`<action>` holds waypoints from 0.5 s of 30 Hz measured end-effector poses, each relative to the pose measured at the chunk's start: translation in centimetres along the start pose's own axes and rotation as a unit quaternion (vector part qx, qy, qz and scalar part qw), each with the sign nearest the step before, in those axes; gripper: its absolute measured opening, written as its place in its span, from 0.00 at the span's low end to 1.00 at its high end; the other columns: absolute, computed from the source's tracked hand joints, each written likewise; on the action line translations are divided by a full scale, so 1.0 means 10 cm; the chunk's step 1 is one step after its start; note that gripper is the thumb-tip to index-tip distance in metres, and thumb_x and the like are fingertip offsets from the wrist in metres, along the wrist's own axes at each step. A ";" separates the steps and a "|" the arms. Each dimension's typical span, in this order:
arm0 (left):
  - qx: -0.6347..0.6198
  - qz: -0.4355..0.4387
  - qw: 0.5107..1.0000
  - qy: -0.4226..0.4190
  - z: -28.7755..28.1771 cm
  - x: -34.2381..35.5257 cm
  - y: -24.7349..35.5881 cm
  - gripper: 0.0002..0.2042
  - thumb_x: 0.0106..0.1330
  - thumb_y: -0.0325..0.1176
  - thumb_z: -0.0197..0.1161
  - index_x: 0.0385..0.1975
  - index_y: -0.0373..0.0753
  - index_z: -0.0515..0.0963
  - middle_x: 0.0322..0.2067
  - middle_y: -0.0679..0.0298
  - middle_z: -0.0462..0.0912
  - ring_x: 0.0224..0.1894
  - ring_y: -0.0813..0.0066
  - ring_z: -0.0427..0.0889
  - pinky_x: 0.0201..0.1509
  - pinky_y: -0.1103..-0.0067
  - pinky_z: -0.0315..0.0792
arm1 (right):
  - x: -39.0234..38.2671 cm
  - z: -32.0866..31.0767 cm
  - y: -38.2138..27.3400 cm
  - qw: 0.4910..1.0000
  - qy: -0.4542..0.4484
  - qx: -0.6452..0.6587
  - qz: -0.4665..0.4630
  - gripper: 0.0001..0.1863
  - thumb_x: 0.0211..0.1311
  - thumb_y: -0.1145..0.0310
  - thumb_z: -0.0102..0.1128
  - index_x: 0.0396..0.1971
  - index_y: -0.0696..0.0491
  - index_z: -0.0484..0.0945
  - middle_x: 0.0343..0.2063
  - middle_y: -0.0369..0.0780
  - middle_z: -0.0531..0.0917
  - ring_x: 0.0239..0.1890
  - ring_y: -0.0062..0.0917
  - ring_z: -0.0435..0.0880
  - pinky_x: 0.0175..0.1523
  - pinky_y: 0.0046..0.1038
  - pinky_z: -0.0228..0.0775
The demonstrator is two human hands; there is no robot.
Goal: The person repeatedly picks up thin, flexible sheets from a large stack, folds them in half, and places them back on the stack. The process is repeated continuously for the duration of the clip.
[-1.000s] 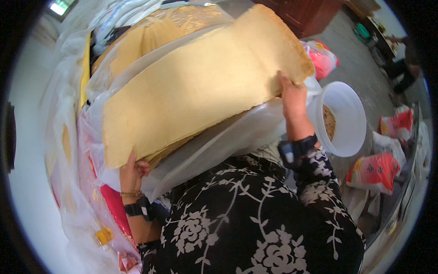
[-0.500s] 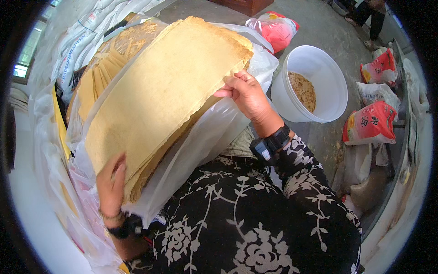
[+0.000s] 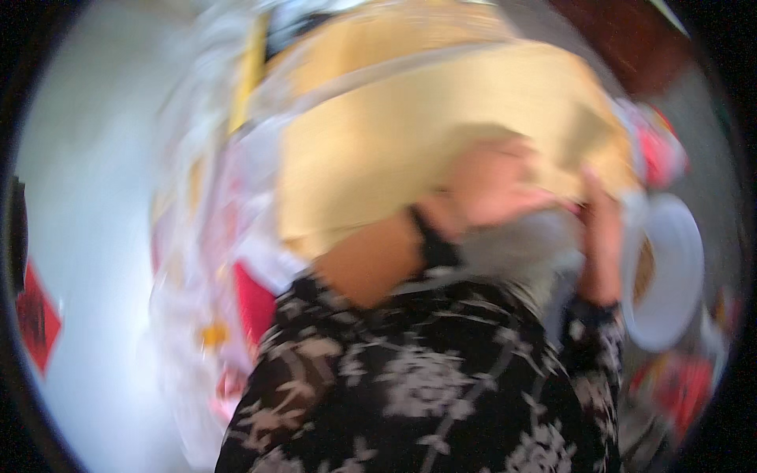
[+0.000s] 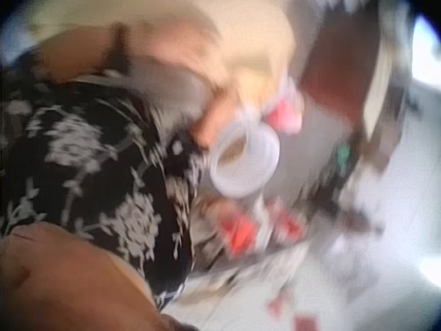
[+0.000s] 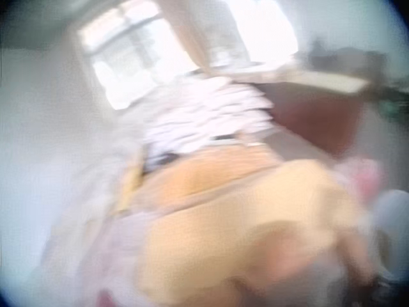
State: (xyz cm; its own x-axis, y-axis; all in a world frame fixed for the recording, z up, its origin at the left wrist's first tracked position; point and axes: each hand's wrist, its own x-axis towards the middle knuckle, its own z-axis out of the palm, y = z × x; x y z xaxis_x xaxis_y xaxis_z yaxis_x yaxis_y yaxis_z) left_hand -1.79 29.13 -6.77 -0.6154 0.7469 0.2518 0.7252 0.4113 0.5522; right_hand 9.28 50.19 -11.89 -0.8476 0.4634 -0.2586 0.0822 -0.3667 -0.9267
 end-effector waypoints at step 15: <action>0.014 -0.116 0.993 0.005 0.15 0.42 0.59 0.23 0.62 0.56 0.66 0.34 0.37 0.87 0.35 0.51 0.89 0.41 0.55 0.88 0.48 0.62 0.78 | 0.39 -0.27 0.16 0.955 0.078 -0.255 -0.130 0.20 0.70 0.61 0.66 0.49 0.65 0.84 0.47 0.41 0.86 0.46 0.23 0.85 0.48 0.28 0.79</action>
State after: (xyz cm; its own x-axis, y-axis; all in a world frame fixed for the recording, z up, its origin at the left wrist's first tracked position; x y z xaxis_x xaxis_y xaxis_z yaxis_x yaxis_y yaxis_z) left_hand 0.33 35.49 -3.69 -0.7703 0.6247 0.1282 0.5713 0.5866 0.5741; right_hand 7.55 53.57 -15.07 -0.7891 0.6142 -0.0021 0.1584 0.2002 -0.9669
